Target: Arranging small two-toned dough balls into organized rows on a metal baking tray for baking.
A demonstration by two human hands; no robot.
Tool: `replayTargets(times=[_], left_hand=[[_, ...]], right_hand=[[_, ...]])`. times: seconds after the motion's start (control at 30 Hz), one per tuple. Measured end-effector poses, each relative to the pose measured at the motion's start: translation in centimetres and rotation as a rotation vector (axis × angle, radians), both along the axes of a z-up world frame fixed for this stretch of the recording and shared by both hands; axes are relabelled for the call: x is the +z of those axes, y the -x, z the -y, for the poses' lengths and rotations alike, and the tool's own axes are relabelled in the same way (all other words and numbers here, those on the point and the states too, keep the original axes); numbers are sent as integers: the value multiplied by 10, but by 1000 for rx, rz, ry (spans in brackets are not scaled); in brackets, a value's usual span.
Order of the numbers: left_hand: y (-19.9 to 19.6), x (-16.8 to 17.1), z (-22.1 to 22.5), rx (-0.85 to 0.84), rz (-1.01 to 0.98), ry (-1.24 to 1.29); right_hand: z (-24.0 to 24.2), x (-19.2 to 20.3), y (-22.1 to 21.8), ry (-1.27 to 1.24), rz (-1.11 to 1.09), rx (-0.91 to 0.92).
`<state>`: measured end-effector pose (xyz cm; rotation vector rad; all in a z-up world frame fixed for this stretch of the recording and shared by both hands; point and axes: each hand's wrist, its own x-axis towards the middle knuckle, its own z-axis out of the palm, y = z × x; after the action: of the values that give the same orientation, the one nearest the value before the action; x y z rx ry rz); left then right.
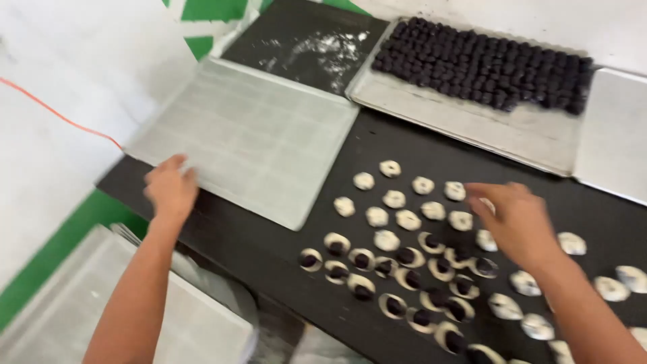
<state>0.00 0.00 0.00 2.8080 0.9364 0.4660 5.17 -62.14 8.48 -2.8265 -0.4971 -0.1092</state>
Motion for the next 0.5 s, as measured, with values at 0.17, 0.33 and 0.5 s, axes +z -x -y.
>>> replayTargets(times=[0.17,0.33,0.5], left_hand=[[16,-23,-112,151,-17,-319],[3,-78,-180,135,308,-786],[-18,-46,-197,40,189,-79]], right_hand=[[-158,-3,-32,-105,-207,151],[-252,-35,-103,-123,-369,165],[-298,-53,-123,-92,-597,-107]])
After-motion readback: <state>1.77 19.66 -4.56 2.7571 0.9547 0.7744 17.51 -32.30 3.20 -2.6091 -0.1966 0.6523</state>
